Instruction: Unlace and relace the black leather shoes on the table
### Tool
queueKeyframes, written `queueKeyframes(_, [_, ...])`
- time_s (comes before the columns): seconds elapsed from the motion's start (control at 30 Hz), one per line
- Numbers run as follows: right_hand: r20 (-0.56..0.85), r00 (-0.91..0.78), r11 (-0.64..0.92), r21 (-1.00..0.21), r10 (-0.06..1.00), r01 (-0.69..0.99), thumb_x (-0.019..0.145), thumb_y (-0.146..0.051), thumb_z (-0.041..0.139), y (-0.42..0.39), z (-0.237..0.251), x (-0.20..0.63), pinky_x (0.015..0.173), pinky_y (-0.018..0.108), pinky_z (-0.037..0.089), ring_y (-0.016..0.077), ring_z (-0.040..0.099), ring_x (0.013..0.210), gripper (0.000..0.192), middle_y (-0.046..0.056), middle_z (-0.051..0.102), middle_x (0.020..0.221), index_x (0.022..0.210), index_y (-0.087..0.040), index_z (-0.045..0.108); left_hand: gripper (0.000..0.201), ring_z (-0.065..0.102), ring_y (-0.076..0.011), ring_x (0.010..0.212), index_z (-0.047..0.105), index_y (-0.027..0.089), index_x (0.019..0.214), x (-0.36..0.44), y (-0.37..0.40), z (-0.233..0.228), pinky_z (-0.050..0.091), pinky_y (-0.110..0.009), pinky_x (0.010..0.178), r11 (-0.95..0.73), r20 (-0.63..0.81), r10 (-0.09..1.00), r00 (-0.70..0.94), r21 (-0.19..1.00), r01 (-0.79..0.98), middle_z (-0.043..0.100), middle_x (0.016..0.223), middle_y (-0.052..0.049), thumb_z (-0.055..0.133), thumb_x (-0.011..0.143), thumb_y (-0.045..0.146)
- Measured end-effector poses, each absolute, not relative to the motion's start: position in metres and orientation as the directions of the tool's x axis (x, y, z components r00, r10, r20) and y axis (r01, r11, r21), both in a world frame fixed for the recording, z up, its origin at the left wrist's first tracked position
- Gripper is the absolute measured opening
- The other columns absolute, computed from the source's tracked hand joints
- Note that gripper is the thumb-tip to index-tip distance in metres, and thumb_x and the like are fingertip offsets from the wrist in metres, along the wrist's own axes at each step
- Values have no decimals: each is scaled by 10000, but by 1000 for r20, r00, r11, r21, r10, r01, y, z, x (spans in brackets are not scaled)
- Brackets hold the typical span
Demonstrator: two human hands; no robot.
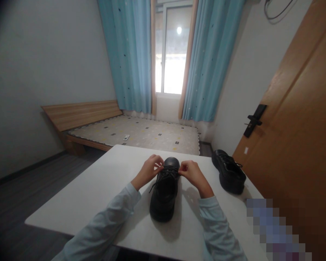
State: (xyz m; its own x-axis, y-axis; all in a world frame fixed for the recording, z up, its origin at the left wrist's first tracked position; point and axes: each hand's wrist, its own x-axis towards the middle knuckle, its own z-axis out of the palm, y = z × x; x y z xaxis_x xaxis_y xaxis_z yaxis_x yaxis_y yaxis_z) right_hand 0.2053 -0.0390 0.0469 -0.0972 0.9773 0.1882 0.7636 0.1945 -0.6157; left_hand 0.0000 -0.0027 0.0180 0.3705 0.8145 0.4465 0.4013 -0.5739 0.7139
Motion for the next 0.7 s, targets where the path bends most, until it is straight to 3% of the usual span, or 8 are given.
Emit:
queueKeyframes(0.17, [148, -132, 198, -677, 980, 709, 678, -181, 591, -40, 48, 205, 379, 205, 376, 109, 521, 398, 67, 15, 601, 529, 634, -141, 622, 278, 585, -115, 805, 661, 181, 829, 0, -5, 21, 504, -232, 748, -720, 536, 675, 507, 627, 296, 594, 879, -27, 470, 737, 2])
queueKeyframes(0.3, [75, -175, 176, -709, 982, 682, 785, -322, 547, -44, 52, 205, 389, 201, 417, 123, 579, 390, 272, 47, 632, 518, 594, -136, 602, 286, 589, -100, 771, 675, 167, 817, -2, -6, 24, 524, -198, 693, -711, 512, 672, 535, 648, 272, 604, 892, -31, 473, 707, -4])
queueKeyframes(0.4, [85, -178, 186, -694, 980, 695, 818, -473, 515, -45, 54, 203, 386, 202, 416, 126, 583, 384, 430, 49, 621, 500, 554, -140, 584, 188, 594, -99, 752, 678, 150, 845, -1, -11, 29, 533, -188, 657, -686, 497, 690, 526, 680, 257, 606, 881, -41, 512, 773, 99])
queueKeyframes(0.57, [216, -137, 253, -735, 967, 629, 725, -530, 629, -45, 54, 197, 314, 195, 364, 100, 516, 395, 374, 6, 590, 578, 708, -160, 577, 209, 599, -122, 797, 690, 161, 886, -1, -14, 32, 532, -207, 699, -704, 497, 659, 565, 672, 230, 619, 888, -47, 640, 775, 330])
queueKeyframes(0.7, [106, -224, 209, -838, 969, 505, 720, -513, 641, -46, 51, 195, 302, 177, 333, 78, 450, 365, 363, -54, 502, 487, 737, -174, 512, 195, 592, -116, 758, 698, 164, 833, 0, -12, 29, 512, -213, 698, -721, 510, 653, 560, 645, 253, 628, 846, -39, 648, 775, 343])
